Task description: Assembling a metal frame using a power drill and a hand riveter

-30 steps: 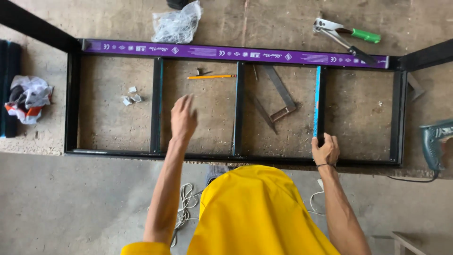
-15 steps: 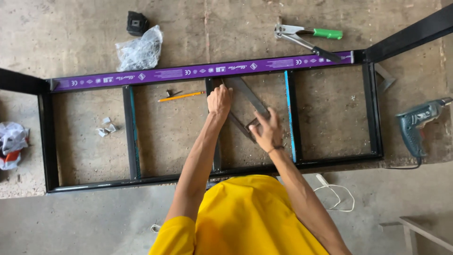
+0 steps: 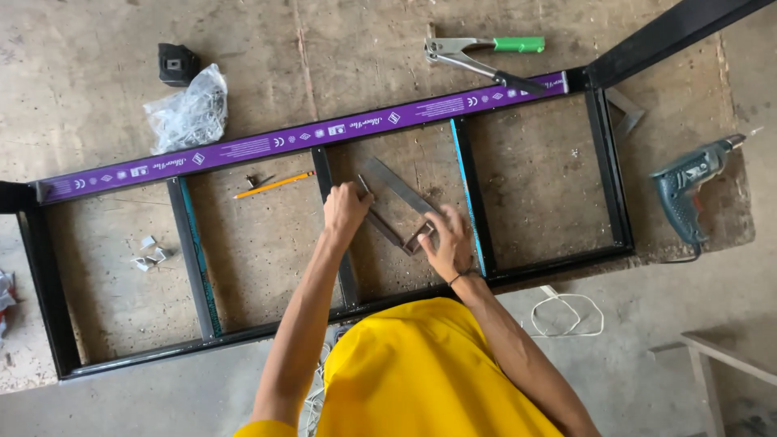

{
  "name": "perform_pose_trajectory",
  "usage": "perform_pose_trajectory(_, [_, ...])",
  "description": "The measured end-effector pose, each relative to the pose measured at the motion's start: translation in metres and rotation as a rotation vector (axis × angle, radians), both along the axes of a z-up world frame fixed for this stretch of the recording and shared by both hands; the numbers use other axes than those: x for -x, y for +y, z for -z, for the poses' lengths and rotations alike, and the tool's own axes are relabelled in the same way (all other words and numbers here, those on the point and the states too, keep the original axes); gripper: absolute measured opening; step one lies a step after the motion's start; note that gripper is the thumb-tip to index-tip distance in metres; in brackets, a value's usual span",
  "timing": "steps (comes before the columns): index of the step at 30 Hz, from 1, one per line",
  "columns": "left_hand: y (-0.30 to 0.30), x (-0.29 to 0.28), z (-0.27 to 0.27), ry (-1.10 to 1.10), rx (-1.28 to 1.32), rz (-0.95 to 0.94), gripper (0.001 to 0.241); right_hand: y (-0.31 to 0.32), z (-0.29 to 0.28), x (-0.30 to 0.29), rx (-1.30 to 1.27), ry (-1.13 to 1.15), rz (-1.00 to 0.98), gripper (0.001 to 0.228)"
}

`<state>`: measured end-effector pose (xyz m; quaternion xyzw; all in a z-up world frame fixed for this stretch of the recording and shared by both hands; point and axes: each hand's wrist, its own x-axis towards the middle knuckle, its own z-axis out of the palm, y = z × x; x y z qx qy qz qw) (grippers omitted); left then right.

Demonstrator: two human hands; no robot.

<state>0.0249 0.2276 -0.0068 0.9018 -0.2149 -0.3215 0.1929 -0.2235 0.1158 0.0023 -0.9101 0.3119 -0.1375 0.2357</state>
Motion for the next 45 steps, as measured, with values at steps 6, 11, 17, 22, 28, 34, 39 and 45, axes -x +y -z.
perform_pose_trajectory(6, [0.054, 0.061, -0.037, -0.319, 0.130, 0.391, 0.035, -0.055, 0.023, 0.023, 0.251, -0.044, 0.348, 0.063])
perform_pose_trajectory(11, [0.071, 0.076, -0.028, -0.392, 0.218, 0.497, 0.034, -0.065, 0.050, 0.043, 0.156, 0.035, 0.365, 0.038])
perform_pose_trajectory(17, [0.101, 0.086, -0.039, -0.562, 0.342, 0.176, 0.048, -0.071, 0.044, 0.045, 0.103, 0.152, 0.396, 0.035])
perform_pose_trajectory(22, [0.121, 0.093, -0.034, -0.394, 0.242, -0.031, 0.090, -0.078, 0.041, 0.045, 0.107, 0.196, 0.362, 0.038])
perform_pose_trajectory(28, [0.116, 0.100, -0.011, -0.466, 0.346, -0.067, 0.081, -0.063, 0.004, 0.035, 0.105, 0.153, 0.299, 0.051])
perform_pose_trajectory(34, [0.119, 0.099, -0.015, -0.582, 0.275, -0.012, 0.076, -0.077, 0.010, 0.037, 0.074, 0.254, 0.290, 0.060])
perform_pose_trajectory(39, [0.123, 0.095, -0.020, -0.519, 0.231, -0.002, 0.079, -0.101, -0.030, -0.010, -0.079, 0.242, 0.177, 0.077])
perform_pose_trajectory(45, [0.125, 0.094, -0.016, -0.531, 0.244, 0.000, 0.081, -0.143, -0.004, -0.068, -0.026, 0.444, 0.082, 0.065])
